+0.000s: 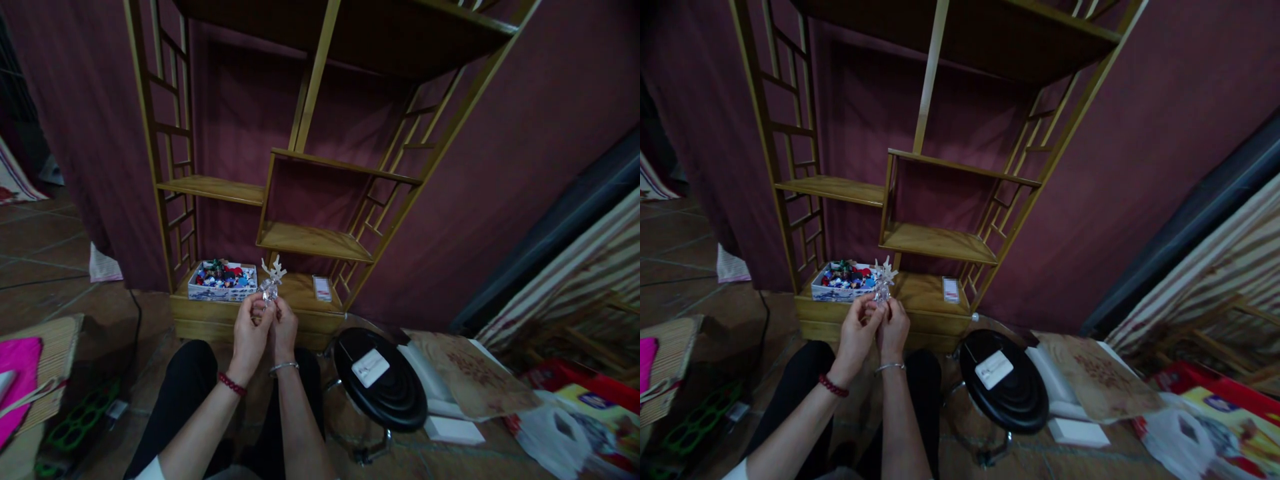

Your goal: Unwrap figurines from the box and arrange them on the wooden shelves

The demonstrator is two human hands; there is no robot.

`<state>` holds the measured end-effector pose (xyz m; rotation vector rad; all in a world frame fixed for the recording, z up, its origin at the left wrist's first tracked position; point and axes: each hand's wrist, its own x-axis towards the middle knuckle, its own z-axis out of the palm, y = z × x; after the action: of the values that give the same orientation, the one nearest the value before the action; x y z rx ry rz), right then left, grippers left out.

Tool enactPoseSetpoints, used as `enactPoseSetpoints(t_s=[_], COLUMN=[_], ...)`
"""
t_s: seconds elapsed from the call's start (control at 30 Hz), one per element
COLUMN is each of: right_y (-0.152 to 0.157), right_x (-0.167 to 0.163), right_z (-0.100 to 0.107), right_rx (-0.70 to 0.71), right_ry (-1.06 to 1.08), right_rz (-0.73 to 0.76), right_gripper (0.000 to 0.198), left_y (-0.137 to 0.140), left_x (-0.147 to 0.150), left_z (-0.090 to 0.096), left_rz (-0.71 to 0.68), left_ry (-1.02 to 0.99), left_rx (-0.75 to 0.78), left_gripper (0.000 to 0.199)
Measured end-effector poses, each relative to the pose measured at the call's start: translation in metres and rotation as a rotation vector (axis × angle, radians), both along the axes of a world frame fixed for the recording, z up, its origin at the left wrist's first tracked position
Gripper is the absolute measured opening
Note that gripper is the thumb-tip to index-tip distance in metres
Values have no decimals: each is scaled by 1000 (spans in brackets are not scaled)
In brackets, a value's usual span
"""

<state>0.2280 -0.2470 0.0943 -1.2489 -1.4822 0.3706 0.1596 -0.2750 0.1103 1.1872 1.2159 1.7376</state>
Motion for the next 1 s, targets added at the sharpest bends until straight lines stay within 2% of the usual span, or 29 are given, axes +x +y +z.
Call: enactPoseSetpoints(t_s=[0.23, 0.4, 0.77, 1.0], right_y=[5, 10, 16, 17], right_x=[-3, -8, -12, -14], right_z=[6, 9, 8, 11], right_rx=[-49, -52, 75, 134], right_ry=[34, 30, -32, -22], right_rz=[70, 61, 39, 88], right_gripper=[24, 24, 22, 22], left_y=[9, 16, 17, 24], left_x=[-1, -7, -14, -17], left_z=[0, -1, 7, 6], left_rz=[13, 14, 38, 137], left_ry=[-21, -55, -37, 3], left_rx=[-30, -21, -23, -28], left_gripper=[39, 38, 38, 42])
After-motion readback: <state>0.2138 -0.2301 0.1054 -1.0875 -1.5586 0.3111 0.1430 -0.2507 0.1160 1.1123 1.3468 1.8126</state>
